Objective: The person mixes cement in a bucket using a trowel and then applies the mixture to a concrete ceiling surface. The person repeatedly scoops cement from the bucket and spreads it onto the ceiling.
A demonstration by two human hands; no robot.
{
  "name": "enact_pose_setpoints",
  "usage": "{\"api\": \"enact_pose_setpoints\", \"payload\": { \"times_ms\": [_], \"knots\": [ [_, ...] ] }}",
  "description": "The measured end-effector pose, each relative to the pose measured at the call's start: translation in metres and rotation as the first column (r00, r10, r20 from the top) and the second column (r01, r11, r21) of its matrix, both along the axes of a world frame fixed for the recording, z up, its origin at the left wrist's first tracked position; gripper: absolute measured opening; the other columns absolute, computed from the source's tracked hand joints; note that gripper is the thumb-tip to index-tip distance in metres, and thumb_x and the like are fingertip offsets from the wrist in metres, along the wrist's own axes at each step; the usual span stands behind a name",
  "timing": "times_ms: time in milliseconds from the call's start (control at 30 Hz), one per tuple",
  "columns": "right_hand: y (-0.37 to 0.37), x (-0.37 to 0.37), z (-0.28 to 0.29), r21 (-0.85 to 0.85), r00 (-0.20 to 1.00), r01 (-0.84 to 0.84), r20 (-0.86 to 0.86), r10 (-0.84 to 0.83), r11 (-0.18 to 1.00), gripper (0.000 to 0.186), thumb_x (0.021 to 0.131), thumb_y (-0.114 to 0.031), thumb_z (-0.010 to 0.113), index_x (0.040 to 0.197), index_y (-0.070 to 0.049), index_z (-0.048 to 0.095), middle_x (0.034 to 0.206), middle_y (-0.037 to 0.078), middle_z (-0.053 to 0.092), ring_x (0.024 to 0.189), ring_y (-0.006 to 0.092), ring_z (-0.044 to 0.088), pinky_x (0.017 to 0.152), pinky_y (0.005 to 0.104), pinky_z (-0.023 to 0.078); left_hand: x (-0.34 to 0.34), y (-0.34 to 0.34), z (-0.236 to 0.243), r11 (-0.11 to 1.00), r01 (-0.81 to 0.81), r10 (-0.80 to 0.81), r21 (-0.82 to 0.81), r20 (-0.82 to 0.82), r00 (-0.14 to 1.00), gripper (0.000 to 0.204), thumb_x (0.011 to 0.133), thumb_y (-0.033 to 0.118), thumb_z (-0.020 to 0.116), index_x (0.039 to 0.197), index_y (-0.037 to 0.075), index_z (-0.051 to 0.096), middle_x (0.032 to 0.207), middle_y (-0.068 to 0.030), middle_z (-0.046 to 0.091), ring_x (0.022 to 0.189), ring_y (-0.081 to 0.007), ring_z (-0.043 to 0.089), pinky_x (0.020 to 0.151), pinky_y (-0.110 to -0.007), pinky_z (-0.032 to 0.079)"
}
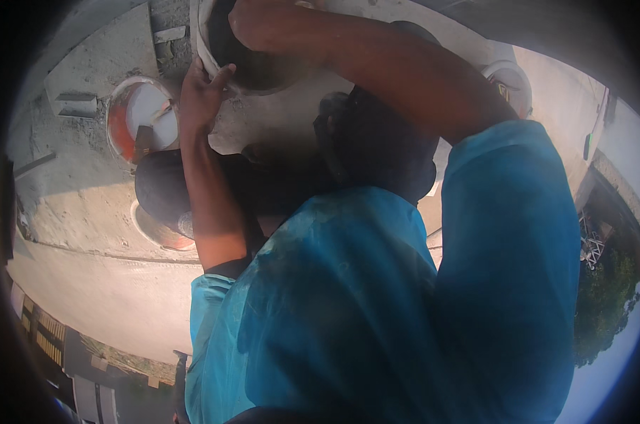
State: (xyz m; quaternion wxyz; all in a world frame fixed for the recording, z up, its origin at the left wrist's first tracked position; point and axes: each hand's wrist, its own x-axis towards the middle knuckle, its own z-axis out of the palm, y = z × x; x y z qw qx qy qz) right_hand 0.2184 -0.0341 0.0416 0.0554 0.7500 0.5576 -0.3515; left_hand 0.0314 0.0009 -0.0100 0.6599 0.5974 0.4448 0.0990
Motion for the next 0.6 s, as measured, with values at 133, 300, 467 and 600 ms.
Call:
{"api": "enact_pose_setpoints", "payload": {
  "times_ms": [133, 300, 467, 600],
  "knots": [
    [-0.041, -0.050, -0.014, -0.185, 0.689, -0.576, 0.413, 0.595, 0.796, 0.026, 0.083, -0.014, 0.071, 0.105, -0.001, 0.072, 0.092, 0.009, 0.073, 0.068, 0.0217, 0.072, 0.051, 0.0371, 0.055, -0.004, 0.017, -0.003, 0.994, 0.075, -0.076, 0.080, 0.012, 0.997, 0.036, 0.091, 0.013, 0.073, 0.121, -0.002, 0.062, 0.097, -0.0078, 0.070, 0.079, -0.0123, 0.063, 0.068, -0.030, 0.053],
    [-0.052, 0.014, -0.025, 0.035, 0.749, -0.505, 0.515, 0.417, 0.862, 0.030, 0.080, -0.013, 0.073, 0.107, -0.001, 0.071, 0.094, 0.010, 0.073, 0.081, 0.0255, 0.074, 0.061, 0.0363, 0.059, 0.000, 0.008, -0.008, 0.997, 0.057, -0.057, 0.045, 0.010, 0.998, 0.041, 0.095, 0.022, 0.071, 0.126, -0.002, 0.058, 0.113, -0.0102, 0.067, 0.099, -0.0189, 0.066, 0.076, -0.033, 0.059],
    [-0.081, -0.003, -0.075, 0.118, 0.830, -0.413, 0.458, 0.320, 0.903, 0.047, 0.078, -0.008, 0.072, 0.122, 0.002, 0.059, 0.095, 0.011, 0.073, 0.084, 0.0231, 0.073, 0.071, 0.0327, 0.060, 0.011, 0.001, 0.006, 0.998, 0.047, -0.046, -0.037, 0.006, 0.999, 0.043, 0.094, 0.023, 0.072, 0.128, 0.000, 0.058, 0.115, -0.0104, 0.066, 0.102, -0.0199, 0.066, 0.074, -0.033, 0.060],
    [-0.090, -0.015, -0.053, 0.020, 0.781, -0.536, 0.390, 0.487, 0.844, 0.019, 0.084, -0.011, 0.069, 0.100, -0.003, 0.073, 0.096, 0.009, 0.073, 0.091, 0.0270, 0.073, 0.069, 0.0409, 0.062, 0.002, -0.001, 0.008, 0.996, -0.021, 0.021, -0.088, -0.004, 1.000, 0.043, 0.094, 0.021, 0.072, 0.129, 0.001, 0.058, 0.115, -0.0104, 0.067, 0.102, -0.0197, 0.066, 0.074, -0.031, 0.060]
  ]
}}
